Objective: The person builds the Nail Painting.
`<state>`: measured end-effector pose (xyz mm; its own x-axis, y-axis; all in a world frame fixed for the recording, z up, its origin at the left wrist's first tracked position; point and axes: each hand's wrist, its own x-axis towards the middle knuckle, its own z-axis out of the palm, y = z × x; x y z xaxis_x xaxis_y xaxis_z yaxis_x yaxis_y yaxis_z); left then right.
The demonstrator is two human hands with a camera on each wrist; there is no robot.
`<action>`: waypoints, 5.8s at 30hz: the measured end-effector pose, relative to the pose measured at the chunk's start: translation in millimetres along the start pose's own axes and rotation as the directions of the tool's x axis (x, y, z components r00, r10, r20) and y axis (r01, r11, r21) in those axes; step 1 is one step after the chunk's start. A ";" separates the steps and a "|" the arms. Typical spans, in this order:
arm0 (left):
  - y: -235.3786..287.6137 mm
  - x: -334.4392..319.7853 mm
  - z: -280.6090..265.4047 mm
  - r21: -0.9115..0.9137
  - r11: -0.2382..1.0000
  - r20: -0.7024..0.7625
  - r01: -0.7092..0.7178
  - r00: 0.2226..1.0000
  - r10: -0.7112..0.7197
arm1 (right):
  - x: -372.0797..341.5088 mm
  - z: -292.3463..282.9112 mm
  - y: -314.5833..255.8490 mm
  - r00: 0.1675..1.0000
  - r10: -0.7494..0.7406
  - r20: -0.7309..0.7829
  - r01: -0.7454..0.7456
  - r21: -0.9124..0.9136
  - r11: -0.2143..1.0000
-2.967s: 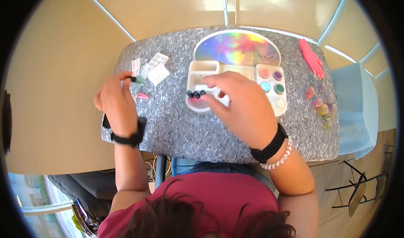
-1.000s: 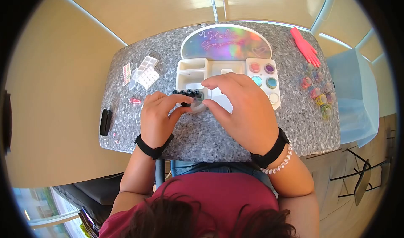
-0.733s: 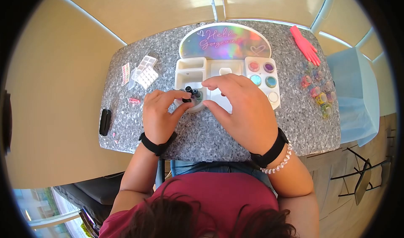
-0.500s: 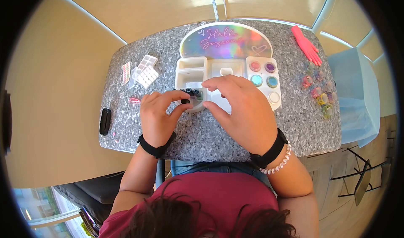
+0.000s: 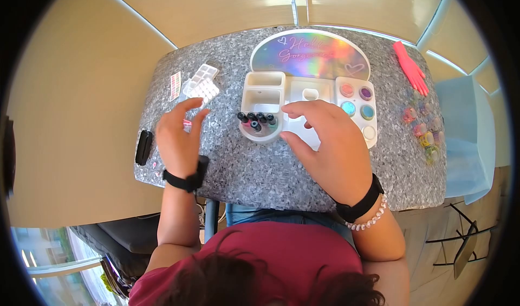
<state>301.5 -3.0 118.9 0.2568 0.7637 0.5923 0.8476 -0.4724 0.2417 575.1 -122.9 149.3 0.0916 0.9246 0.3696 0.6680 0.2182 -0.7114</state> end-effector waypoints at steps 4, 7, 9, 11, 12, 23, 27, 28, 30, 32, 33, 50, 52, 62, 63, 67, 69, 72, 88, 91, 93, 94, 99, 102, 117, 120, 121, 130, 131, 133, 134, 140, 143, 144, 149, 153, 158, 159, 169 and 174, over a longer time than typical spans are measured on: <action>-89.1 -2.1 4.2 0.158 0.984 0.206 0.085 0.971 -0.117 | 0.1 0.5 -1.7 1.000 -0.005 0.016 0.005 0.004 1.000; -125.0 -5.4 8.2 -0.050 0.976 0.386 0.214 0.905 -0.179 | 1.0 1.0 -2.3 0.999 -0.037 0.023 0.037 -0.002 0.999; -131.8 -3.6 12.1 -0.003 0.983 0.370 0.182 0.914 -0.168 | 1.2 2.3 -2.7 0.999 -0.040 0.027 0.040 0.002 0.999; -128.5 -2.5 11.0 0.043 0.988 0.354 0.151 0.922 -0.157 | 1.5 4.4 -1.7 0.998 -0.067 0.020 0.067 0.007 0.998; -125.3 -3.2 9.6 0.100 0.991 0.342 0.086 0.933 -0.115 | 1.9 5.5 -2.8 0.998 -0.066 0.018 0.066 0.003 0.998; 54.7 -19.7 -33.1 -0.400 0.913 0.273 -0.081 0.940 0.203 | 3.7 20.4 -8.2 0.992 -0.117 0.055 0.110 0.112 0.988; 65.0 -21.2 -17.0 -0.385 0.911 0.189 -0.147 0.954 0.234 | 3.5 18.1 -9.1 0.992 -0.031 0.125 0.020 0.086 0.996; 65.4 -20.5 -14.2 -0.367 0.914 0.159 -0.171 0.957 0.243 | 2.4 21.0 -1.6 0.996 -0.036 0.085 0.032 0.043 0.999; 61.5 -20.3 -11.2 -0.336 0.931 0.141 -0.146 0.969 0.203 | 1.1 27.2 9.6 0.999 -0.036 0.040 0.036 -0.002 0.999; 55.1 -20.6 -8.7 -0.305 0.944 0.126 -0.125 0.977 0.170 | 0.5 32.6 15.2 0.997 -0.075 -0.002 0.075 -0.105 0.992; 51.4 -22.0 -7.2 -0.274 0.958 0.143 -0.079 0.982 0.122 | 0.2 34.1 14.8 0.998 -0.070 -0.007 0.069 -0.107 0.992; 43.6 -39.3 10.8 -0.473 0.828 0.506 0.302 0.862 -0.025 | -21.6 -33.5 33.3 0.975 0.199 -0.098 -0.210 -0.115 0.971; 45.5 -39.6 10.6 -0.464 0.833 0.526 0.302 0.850 -0.015 | -38.7 -56.0 53.9 0.936 0.206 -0.285 -0.269 -0.205 0.941; 57.4 -36.8 10.2 -0.407 0.862 0.526 0.303 0.849 -0.051 | -83.5 -53.3 71.0 0.886 0.430 -0.173 -0.443 -0.039 0.896; 57.5 -35.9 10.4 -0.410 0.855 0.532 0.317 0.845 -0.058 | -84.9 -47.3 81.4 0.916 0.319 -0.243 -0.358 -0.136 0.924; 57.4 -29.8 8.8 -0.351 0.895 0.462 0.274 0.882 -0.089 | -78.3 -69.6 85.3 0.904 0.373 -0.210 -0.382 -0.004 0.924; 61.4 -22.8 6.1 -0.428 0.884 0.329 0.189 0.943 -0.043 | -81.3 -87.8 97.9 0.865 0.394 -0.309 -0.432 -0.061 0.900; 82.3 -4.6 -1.0 -0.566 0.824 0.100 0.017 0.994 0.049 | -81.3 -135.9 113.4 0.753 0.389 -0.531 -0.517 -0.110 0.849; 152.9 2.3 30.3 -0.933 0.332 0.296 0.139 0.822 0.487 | -94.5 -196.4 161.7 0.649 0.385 -0.656 -0.721 -0.370 0.585; 157.6 -1.6 43.1 -0.893 0.268 0.449 0.362 0.759 0.471 | -76.8 -151.2 73.7 0.839 0.142 -0.526 -0.349 -0.319 0.881; 167.2 -3.9 47.2 -0.840 0.236 0.540 0.489 0.716 0.441 | -68.5 -117.2 32.4 0.892 0.067 -0.446 -0.211 -0.282 0.936; 170.9 -3.7 47.8 -0.781 0.178 0.606 0.599 0.656 0.451 | -67.1 -103.2 19.8 0.933 -0.026 -0.359 -0.103 -0.337 0.936; 171.0 -4.2 53.8 -0.673 0.073 0.687 0.736 0.586 0.431 | -61.0 -64.3 14.6 0.958 -0.184 -0.219 0.070 -0.446 0.892; 168.6 -8.9 62.8 -0.673 0.047 0.686 0.738 0.599 0.414 | -62.1 -55.9 17.5 0.965 -0.152 -0.214 0.063 -0.373 0.926; 169.4 -18.4 61.8 -0.858 0.294 0.513 0.422 0.734 0.445 | -73.4 -43.6 35.0 0.934 0.190 -0.302 -0.134 0.198 0.971; 168.3 -17.9 61.6 -0.854 0.337 0.513 0.396 0.746 0.425 | -74.4 -41.5 37.2 0.949 0.170 -0.265 -0.139 0.132 0.981; 168.4 -17.7 62.0 -0.865 0.272 0.501 0.421 0.750 0.432 | -75.0 -38.5 38.9 0.948 0.175 -0.264 -0.144 0.132 0.981; 164.6 -16.2 64.5 -0.905 0.246 0.424 0.347 0.786 0.449 | -67.9 -29.2 35.0 0.934 0.214 -0.286 -0.132 0.280 0.951; 164.3 -15.1 63.2 -0.922 0.319 0.355 0.218 0.805 0.475 | -67.9 -31.1 33.8 0.929 0.186 -0.319 -0.087 0.303 0.949; 166.8 -13.5 57.4 -0.923 0.337 0.336 0.184 0.813 0.476 | -67.9 -31.1 32.8 0.922 0.163 -0.351 -0.044 0.325 0.945; 167.0 -13.0 56.0 -0.924 0.353 0.312 0.145 0.820 0.481 | -68.1 -28.8 31.6 0.918 0.160 -0.363 -0.005 0.394 0.919; 160.6 -13.4 57.7 -0.920 0.335 0.353 0.204 0.804 0.478 | -71.3 -30.2 31.4 0.918 0.236 -0.319 -0.065 0.468 0.882; 154.1 -5.2 56.3 -0.945 0.243 0.310 0.218 0.835 0.455 | -71.6 -31.1 30.2 0.925 0.276 -0.262 -0.148 0.421 0.895; 153.4 -5.9 56.9 -0.945 0.244 0.311 0.219 0.834 0.456 | -71.5 -30.6 28.9 0.923 0.320 -0.214 -0.208 0.423 0.882; 154.7 -7.2 56.3 -0.914 0.179 0.405 0.363 0.829 0.386 | -70.8 -30.1 31.5 0.925 0.348 -0.155 -0.236 0.484 0.843; 150.8 -5.3 51.8 -0.813 0.311 0.582 0.492 0.699 0.416 | -63.9 -47.3 26.2 0.873 0.447 -0.193 -0.185 0.717 0.672; 155.9 -10.7 52.3 -0.704 0.128 0.677 0.699 0.605 0.420 | -69.9 -57.1 35.1 0.870 0.472 -0.141 -0.248 0.703 0.667; 156.4 -15.5 58.5 -0.715 0.089 0.660 0.694 0.627 0.413 | -72.4 -61.2 36.5 0.866 0.491 -0.094 -0.293 0.700 0.651; 159.1 -17.4 66.0 -0.659 0.167 0.732 0.734 0.572 0.371 | -63.3 -196.3 153.4 0.859 0.318 -0.402 -0.458 -0.323 0.828; 158.8 -17.2 67.1 -0.670 0.218 0.729 0.710 0.572 0.375 | -61.5 -231.3 224.6 0.848 0.451 -0.279 -0.526 -0.552 0.647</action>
<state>462.9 -61.6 95.6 0.8036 0.5806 -0.1308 0.0561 0.1449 0.9879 890.3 -202.9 105.0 0.5846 0.7956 0.1591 0.7920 -0.5171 -0.3245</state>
